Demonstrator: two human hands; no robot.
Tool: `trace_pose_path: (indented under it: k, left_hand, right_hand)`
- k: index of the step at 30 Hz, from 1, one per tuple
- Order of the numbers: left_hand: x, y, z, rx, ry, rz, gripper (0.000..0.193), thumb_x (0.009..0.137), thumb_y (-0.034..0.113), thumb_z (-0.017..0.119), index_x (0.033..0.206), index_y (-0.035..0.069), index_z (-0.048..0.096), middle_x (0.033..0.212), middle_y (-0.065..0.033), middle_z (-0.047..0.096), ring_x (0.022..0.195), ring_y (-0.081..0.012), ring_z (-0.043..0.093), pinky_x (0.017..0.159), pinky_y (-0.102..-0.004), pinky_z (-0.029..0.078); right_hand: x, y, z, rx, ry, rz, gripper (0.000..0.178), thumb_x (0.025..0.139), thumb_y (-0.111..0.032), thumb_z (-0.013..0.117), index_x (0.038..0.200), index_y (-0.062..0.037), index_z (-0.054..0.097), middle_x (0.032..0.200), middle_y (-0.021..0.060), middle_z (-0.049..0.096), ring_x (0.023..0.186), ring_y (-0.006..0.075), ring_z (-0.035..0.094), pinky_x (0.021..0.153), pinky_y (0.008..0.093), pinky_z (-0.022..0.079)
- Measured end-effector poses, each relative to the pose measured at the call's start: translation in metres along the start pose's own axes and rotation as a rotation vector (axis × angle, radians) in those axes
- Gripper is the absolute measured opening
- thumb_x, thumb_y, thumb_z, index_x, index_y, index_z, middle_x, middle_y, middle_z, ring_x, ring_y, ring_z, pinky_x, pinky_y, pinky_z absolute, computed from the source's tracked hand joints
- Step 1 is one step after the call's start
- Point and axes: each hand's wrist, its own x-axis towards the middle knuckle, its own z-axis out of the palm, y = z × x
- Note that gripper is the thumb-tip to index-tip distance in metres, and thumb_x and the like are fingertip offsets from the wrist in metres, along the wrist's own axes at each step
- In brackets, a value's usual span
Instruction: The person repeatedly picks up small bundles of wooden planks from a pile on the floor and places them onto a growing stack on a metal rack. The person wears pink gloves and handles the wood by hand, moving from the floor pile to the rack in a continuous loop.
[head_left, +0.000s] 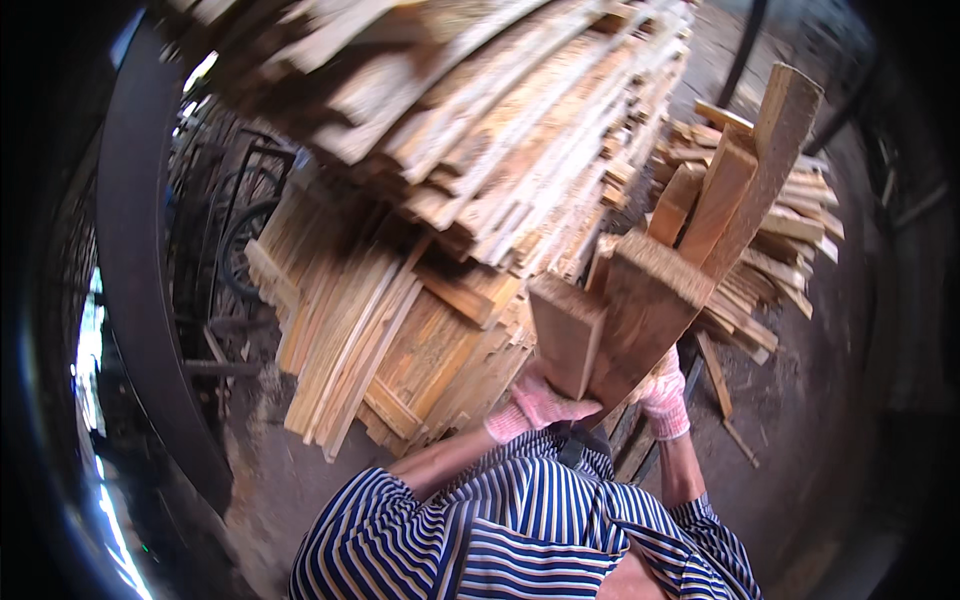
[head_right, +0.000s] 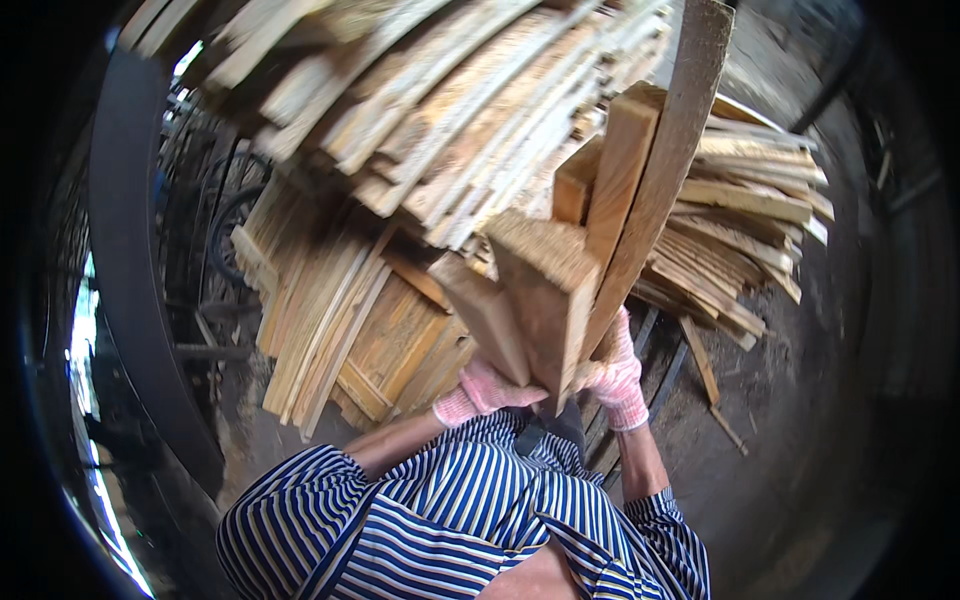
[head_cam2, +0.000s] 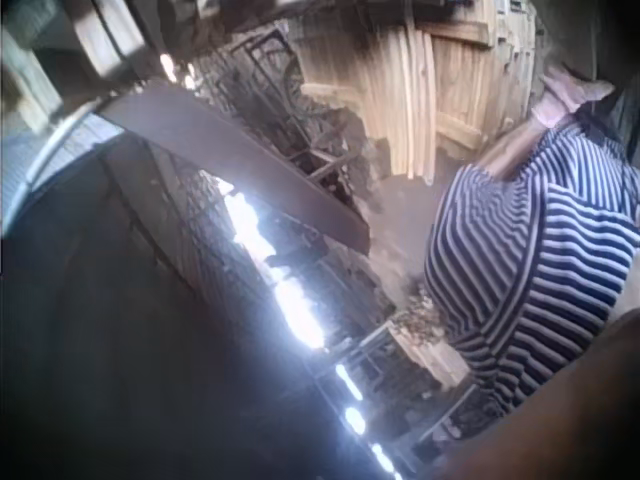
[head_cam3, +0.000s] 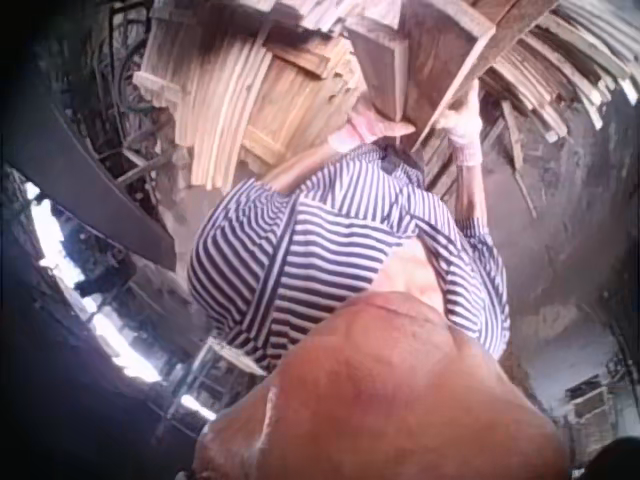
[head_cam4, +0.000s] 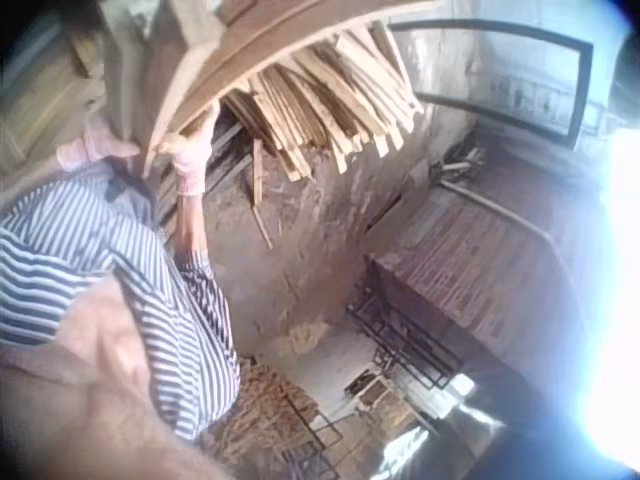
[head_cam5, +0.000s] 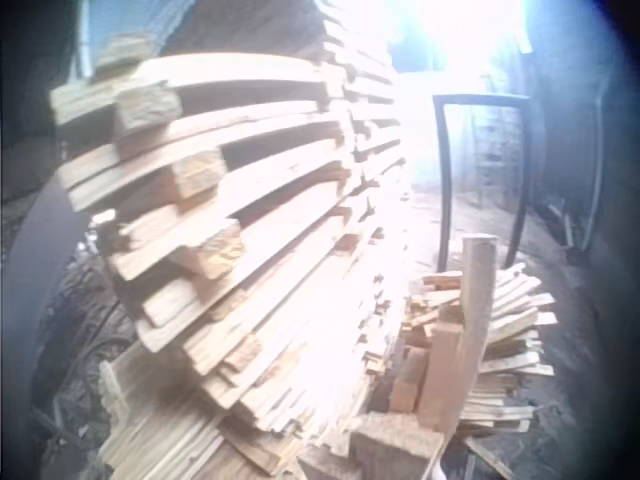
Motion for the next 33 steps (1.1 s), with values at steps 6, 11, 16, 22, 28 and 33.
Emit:
trace_pose_path:
  k: [6,11,16,22,28,33]
  left_hand:
    - [-0.079,-0.01,-0.08,0.384,0.252,0.229,0.1,0.058,0.042,0.095,0.137,0.002,0.049,0.131,-0.0146,0.061,0.12,-0.0254,0.061,0.104,-0.0368,0.048]
    - [-0.132,-0.016,-0.199,0.463,0.438,0.31,0.094,0.058,0.037,0.097,0.133,0.002,0.052,0.124,-0.0114,0.065,0.111,-0.0213,0.064,0.099,-0.0366,0.051]
    - [-0.163,-0.057,-0.279,-0.106,0.43,0.108,0.098,0.056,0.024,0.099,0.138,0.006,0.05,0.131,-0.0086,0.06,0.119,-0.0175,0.058,0.104,-0.0367,0.047]
    - [-0.129,-0.101,-0.301,0.102,0.399,0.341,0.088,0.067,0.027,0.093,0.139,0.006,0.047,0.132,-0.0085,0.061,0.119,-0.0211,0.058,0.101,-0.0395,0.051]
    - [-0.146,-0.164,-0.322,-0.095,0.537,0.303,0.061,0.086,0.031,0.078,0.133,0.002,0.052,0.126,-0.0127,0.06,0.106,-0.0199,0.061,0.076,-0.0322,0.051]
    - [-0.101,-0.135,-0.354,-0.462,0.486,0.352,0.056,0.093,0.039,0.066,0.131,0.0,0.052,0.123,-0.0156,0.059,0.098,-0.0187,0.062,0.063,-0.0279,0.051]
  right_hand:
    - [0.002,0.014,0.097,-0.107,-0.301,-0.037,0.142,0.043,-0.048,0.098,0.155,-0.0069,0.022,0.151,0.0108,0.041,0.138,0.0241,0.041,0.114,0.0407,0.035]
    - [0.019,-0.004,0.246,-0.121,-0.479,-0.052,0.144,0.043,-0.056,0.097,0.153,-0.0034,0.021,0.148,0.016,0.041,0.136,0.0268,0.041,0.114,0.0398,0.035]
    - [0.046,0.071,0.309,-0.546,-0.727,-0.149,0.151,0.048,-0.073,0.085,0.156,-0.0011,0.008,0.156,0.0239,0.028,0.141,0.0341,0.035,0.117,0.0446,0.031]
    - [0.077,0.152,0.297,-0.48,-0.842,-0.171,0.133,0.058,-0.047,0.093,0.157,-0.003,0.016,0.152,0.0163,0.038,0.139,0.0247,0.037,0.114,0.0386,0.033]
    - [0.038,0.117,0.316,-0.42,-0.941,-0.421,0.104,0.08,-0.028,0.085,0.158,-0.0062,0.02,0.153,0.0159,0.038,0.134,0.0231,0.045,0.099,0.0379,0.05]
    - [0.031,0.038,0.35,-0.554,-0.855,-0.366,0.089,0.091,-0.035,0.072,0.156,-0.0057,0.018,0.148,0.0154,0.045,0.127,0.0211,0.053,0.09,0.0277,0.053]
